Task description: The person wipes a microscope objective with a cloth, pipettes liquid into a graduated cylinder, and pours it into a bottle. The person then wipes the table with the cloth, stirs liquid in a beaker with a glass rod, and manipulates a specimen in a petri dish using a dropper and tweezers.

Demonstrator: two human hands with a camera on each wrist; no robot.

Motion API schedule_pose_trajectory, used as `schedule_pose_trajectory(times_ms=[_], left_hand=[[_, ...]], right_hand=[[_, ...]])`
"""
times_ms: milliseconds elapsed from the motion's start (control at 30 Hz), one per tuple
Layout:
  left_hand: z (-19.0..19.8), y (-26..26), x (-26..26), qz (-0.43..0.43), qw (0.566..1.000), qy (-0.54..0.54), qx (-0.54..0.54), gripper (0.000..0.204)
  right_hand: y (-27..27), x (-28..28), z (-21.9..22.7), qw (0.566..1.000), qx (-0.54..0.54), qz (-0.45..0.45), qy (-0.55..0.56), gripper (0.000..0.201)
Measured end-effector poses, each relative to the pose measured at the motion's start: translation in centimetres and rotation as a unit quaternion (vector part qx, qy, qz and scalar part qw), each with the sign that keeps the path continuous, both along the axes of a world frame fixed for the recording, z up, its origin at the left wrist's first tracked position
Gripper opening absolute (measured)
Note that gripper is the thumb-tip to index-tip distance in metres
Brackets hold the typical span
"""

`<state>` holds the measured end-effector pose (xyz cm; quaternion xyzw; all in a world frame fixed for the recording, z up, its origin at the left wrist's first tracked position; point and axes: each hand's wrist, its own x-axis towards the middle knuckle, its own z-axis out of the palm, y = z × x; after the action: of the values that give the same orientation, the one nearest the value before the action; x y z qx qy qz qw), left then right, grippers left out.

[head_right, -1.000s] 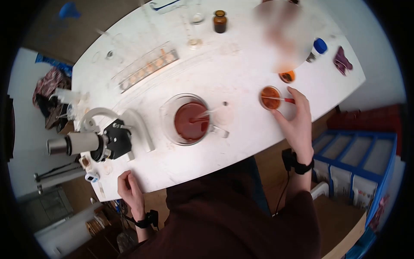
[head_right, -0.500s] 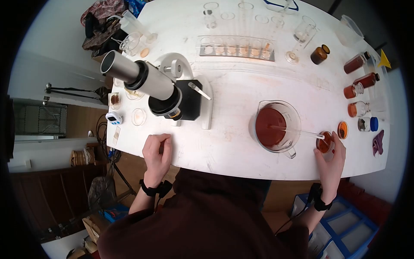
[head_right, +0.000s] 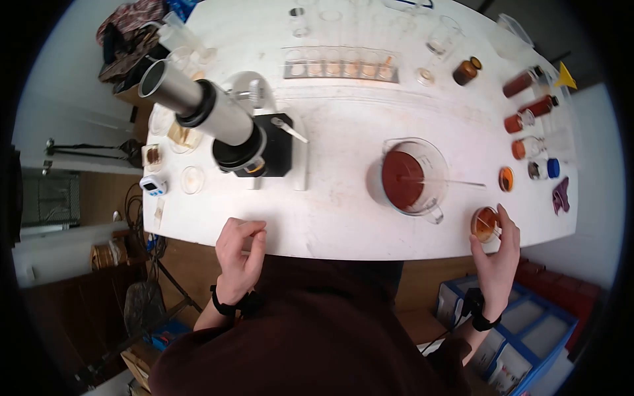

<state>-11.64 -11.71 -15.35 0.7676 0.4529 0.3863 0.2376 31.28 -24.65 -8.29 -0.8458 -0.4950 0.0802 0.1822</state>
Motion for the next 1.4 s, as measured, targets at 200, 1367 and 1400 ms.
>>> schedule_pose_trajectory(times_ms=[200, 1367, 1400], left_hand=[[2.6, -0.9, 3.3, -0.227, 0.964, -0.119, -0.067, 0.022], [10.1, 2.6, 13.8, -0.298, 0.599, -0.453, -0.589, 0.077], [9.8, 3.1, 13.5, -0.322, 0.590, -0.452, -0.586, 0.074]], right_hand=[[-1.5, -2.9, 6.0, 0.999, 0.009, 0.026, 0.040, 0.078], [9.9, -5.9, 9.6, 0.905, 0.185, 0.379, 0.055, 0.081], [9.9, -5.3, 9.4, 0.908, 0.201, 0.365, 0.039, 0.077]])
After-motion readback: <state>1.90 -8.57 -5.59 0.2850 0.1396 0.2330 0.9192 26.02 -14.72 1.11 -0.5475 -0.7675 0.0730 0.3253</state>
